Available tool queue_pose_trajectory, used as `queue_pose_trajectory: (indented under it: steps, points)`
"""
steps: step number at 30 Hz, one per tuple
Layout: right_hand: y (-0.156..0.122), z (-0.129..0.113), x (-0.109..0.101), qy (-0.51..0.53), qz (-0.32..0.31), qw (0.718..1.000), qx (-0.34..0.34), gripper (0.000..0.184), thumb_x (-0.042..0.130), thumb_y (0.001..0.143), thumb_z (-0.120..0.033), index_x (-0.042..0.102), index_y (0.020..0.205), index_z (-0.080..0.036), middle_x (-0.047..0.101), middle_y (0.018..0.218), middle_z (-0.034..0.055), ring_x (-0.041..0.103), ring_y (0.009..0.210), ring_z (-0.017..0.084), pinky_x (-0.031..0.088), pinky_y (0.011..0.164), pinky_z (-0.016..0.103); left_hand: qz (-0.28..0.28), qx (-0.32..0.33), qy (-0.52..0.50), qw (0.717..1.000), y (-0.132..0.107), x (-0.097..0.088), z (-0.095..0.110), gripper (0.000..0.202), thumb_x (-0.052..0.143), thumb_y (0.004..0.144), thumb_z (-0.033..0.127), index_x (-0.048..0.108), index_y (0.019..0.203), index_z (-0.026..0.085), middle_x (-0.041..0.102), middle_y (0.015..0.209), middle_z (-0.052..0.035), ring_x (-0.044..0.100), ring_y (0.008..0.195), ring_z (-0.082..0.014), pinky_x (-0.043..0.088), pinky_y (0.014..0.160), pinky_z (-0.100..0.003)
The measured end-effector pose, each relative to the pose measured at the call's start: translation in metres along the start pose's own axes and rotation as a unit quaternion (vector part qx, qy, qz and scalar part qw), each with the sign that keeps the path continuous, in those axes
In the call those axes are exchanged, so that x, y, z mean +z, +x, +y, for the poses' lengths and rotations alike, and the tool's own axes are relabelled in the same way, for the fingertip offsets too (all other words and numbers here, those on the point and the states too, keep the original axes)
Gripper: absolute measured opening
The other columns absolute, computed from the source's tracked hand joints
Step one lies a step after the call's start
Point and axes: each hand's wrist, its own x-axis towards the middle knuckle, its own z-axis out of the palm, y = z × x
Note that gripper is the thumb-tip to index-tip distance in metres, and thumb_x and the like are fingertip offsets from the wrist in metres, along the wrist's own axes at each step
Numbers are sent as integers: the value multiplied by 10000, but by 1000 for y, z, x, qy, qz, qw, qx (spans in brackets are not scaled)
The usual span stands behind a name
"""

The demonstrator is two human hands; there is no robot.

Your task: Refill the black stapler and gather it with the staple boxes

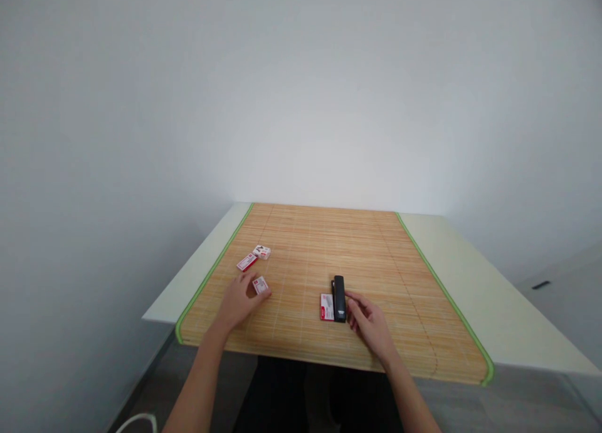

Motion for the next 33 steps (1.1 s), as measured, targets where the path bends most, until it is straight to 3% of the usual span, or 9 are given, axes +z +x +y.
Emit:
queue_pose_trajectory:
  steps: [3, 6, 10, 14, 17, 21, 33]
  points:
    - [1, 1, 0, -3, 5, 1000, 1, 623, 617, 899, -654, 663, 1313, -191, 636, 634, 10, 550, 516, 163, 428, 476, 272, -49, 14, 14, 999, -2, -5, 0, 731, 778, 722, 592, 611, 1330, 222, 576, 1356, -113, 536, 1247, -355, 400, 1107, -509]
    - [1, 1, 1, -4, 3, 1000, -10, 602, 623, 898, -646, 670, 1301, -201, 639, 650, 11, 566, 537, 168, 452, 495, 279, -69, 19, -44, 996, -2, -7, 14, 657, 770, 762, 523, 617, 1332, 235, 600, 1319, -103, 552, 1237, -338, 415, 1105, -503]
    - [1, 0, 4, -4, 5, 1000, -27, 581, 646, 891, -624, 667, 1293, -204, 652, 743, 23, 573, 553, 157, 471, 501, 280, -128, 67, -155, 977, -3, 5, 67, 664, 793, 775, 433, 594, 1389, 279, 587, 1354, -84, 548, 1272, -307, 415, 1129, -473]
    - [0, 0, 5, -12, 4, 999, -37, 565, 651, 899, -602, 660, 1296, -199, 652, 774, 27, 577, 565, 153, 472, 497, 273, -136, 119, -204, 962, -6, 28, 130, 702, 831, 764, 400, 570, 1408, 299, 576, 1392, -76, 532, 1293, -291, 409, 1135, -448]
    - [-1, -2, 5, -12, -7, 999, -40, 554, 645, 911, -586, 647, 1312, -204, 660, 788, 28, 583, 578, 156, 476, 512, 275, -155, 166, -204, 952, -7, 42, 156, 664, 860, 736, 391, 614, 1346, 299, 610, 1349, -74, 538, 1272, -302, 405, 1127, -463]
    - [-1, -4, 4, -25, -12, 998, -50, 545, 642, 918, -566, 640, 1324, -204, 651, 767, 16, 586, 575, 156, 485, 528, 284, -176, 173, -191, 950, -9, 51, 159, 673, 860, 731, 390, 614, 1353, 316, 627, 1327, -74, 554, 1241, -312, 415, 1102, -482]
    - [0, -2, 3, -37, -34, 997, -63, 537, 619, 935, -549, 599, 1343, -200, 673, 788, 20, 633, 599, 173, 530, 578, 309, -167, 176, -224, 944, -11, 67, 154, 688, 862, 745, 425, 613, 1376, 310, 640, 1351, -59, 560, 1260, -294, 408, 1121, -444]
